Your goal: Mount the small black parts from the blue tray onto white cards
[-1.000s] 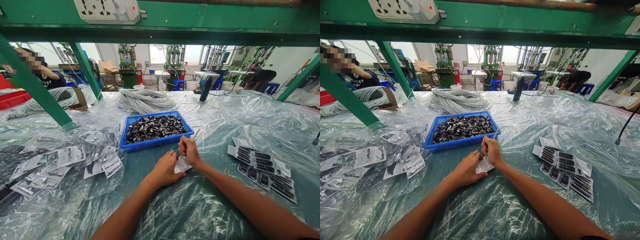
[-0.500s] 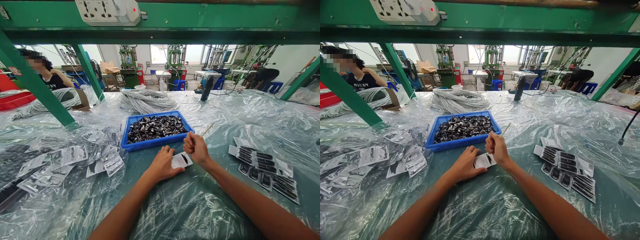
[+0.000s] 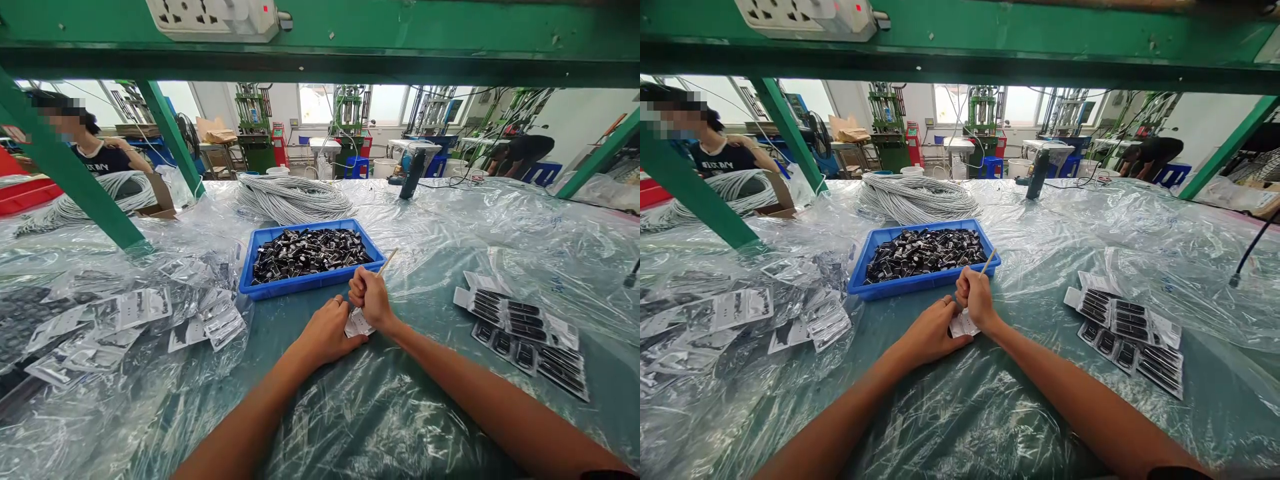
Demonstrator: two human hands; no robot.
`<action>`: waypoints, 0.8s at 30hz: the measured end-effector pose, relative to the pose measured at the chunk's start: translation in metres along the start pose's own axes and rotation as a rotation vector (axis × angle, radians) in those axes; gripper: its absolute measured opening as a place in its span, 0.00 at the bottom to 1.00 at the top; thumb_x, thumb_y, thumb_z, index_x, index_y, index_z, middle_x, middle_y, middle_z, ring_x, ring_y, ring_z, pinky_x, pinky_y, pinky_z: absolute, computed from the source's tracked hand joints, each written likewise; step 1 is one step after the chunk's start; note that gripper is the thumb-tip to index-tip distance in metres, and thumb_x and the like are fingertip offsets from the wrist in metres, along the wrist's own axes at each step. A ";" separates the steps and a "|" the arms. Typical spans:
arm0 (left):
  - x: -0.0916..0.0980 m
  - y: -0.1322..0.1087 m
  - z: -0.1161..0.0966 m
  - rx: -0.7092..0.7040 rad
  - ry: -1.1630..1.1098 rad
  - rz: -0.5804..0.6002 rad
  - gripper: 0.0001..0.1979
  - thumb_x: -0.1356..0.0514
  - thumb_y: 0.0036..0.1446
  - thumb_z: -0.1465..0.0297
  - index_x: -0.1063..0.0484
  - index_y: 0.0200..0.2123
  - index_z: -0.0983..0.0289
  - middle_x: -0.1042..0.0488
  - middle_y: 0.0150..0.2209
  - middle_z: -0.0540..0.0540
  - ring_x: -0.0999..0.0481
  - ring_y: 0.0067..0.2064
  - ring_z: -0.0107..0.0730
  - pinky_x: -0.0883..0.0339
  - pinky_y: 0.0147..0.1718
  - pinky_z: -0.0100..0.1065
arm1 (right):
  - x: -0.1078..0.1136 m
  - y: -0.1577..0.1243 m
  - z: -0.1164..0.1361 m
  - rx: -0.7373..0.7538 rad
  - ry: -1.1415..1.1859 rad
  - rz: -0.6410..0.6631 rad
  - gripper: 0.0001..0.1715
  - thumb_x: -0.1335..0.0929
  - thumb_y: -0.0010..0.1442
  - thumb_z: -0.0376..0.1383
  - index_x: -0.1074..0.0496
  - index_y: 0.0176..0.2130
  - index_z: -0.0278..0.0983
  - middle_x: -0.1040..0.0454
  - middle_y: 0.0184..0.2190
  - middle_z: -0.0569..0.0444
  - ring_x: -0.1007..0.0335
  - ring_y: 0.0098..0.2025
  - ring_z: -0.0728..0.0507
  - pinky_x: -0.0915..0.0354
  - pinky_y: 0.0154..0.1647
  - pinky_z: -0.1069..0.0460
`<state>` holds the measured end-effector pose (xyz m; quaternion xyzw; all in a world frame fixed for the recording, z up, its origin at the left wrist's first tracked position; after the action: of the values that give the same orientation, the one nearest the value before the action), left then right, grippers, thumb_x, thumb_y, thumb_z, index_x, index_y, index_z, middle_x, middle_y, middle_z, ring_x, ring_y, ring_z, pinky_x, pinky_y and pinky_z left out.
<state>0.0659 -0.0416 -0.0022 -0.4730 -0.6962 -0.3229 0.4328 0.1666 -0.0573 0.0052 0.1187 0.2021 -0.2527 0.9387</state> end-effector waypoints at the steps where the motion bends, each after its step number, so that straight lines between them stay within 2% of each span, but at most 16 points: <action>1: 0.000 0.000 0.001 0.000 -0.019 -0.001 0.17 0.38 0.53 0.58 0.32 0.40 0.64 0.30 0.42 0.59 0.29 0.44 0.46 0.34 0.41 0.41 | -0.002 0.000 0.001 -0.001 -0.009 0.005 0.26 0.36 0.57 0.46 0.48 0.16 0.39 0.54 0.12 0.66 0.65 0.13 0.56 0.63 0.13 0.57; 6: 0.000 0.001 0.003 0.018 -0.093 -0.013 0.19 0.36 0.51 0.59 0.31 0.42 0.63 0.29 0.42 0.58 0.29 0.45 0.45 0.35 0.42 0.40 | -0.010 -0.004 0.002 0.013 -0.112 0.041 0.26 0.35 0.56 0.48 0.47 0.16 0.40 0.54 0.11 0.66 0.63 0.13 0.56 0.62 0.13 0.56; 11: -0.001 0.002 0.004 0.020 -0.078 -0.031 0.19 0.35 0.50 0.59 0.32 0.41 0.64 0.29 0.42 0.59 0.28 0.44 0.45 0.35 0.42 0.40 | -0.008 -0.006 0.002 0.053 -0.174 -0.024 0.26 0.36 0.57 0.48 0.47 0.16 0.40 0.52 0.12 0.65 0.61 0.13 0.55 0.61 0.14 0.55; 14: -0.002 0.003 0.005 0.034 -0.076 -0.035 0.18 0.35 0.50 0.58 0.32 0.38 0.64 0.29 0.40 0.58 0.28 0.44 0.46 0.35 0.40 0.40 | -0.006 -0.003 0.000 0.024 -0.181 -0.045 0.26 0.37 0.57 0.48 0.49 0.16 0.41 0.54 0.11 0.65 0.62 0.13 0.55 0.61 0.14 0.55; 19: -0.003 0.003 0.004 0.019 -0.106 -0.071 0.19 0.35 0.49 0.59 0.32 0.41 0.64 0.28 0.42 0.58 0.28 0.44 0.46 0.36 0.41 0.40 | -0.005 -0.007 -0.002 0.029 -0.291 -0.031 0.27 0.36 0.56 0.49 0.48 0.15 0.40 0.51 0.11 0.64 0.59 0.14 0.55 0.59 0.15 0.54; 22: -0.003 0.002 0.003 0.053 -0.085 -0.059 0.19 0.36 0.50 0.59 0.32 0.40 0.64 0.28 0.41 0.58 0.28 0.44 0.46 0.35 0.41 0.40 | -0.005 -0.013 -0.002 -0.018 -0.246 -0.017 0.27 0.36 0.55 0.49 0.48 0.15 0.40 0.53 0.11 0.65 0.60 0.14 0.55 0.61 0.15 0.55; 24: -0.003 0.001 0.001 0.087 -0.072 -0.054 0.18 0.36 0.50 0.58 0.32 0.40 0.63 0.28 0.41 0.59 0.28 0.45 0.47 0.35 0.42 0.41 | -0.006 -0.018 -0.001 -0.097 -0.205 0.038 0.26 0.35 0.55 0.48 0.48 0.15 0.40 0.53 0.11 0.66 0.62 0.13 0.56 0.62 0.14 0.55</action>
<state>0.0668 -0.0417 -0.0053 -0.4461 -0.7372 -0.2865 0.4188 0.1516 -0.0698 0.0049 0.0504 0.1146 -0.2357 0.9637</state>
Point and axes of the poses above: each hand's wrist, its own y-axis towards the middle knuckle, its own x-axis out of the back of the hand, z = x × y, the point moved 6 cm from there along y, towards the middle knuckle
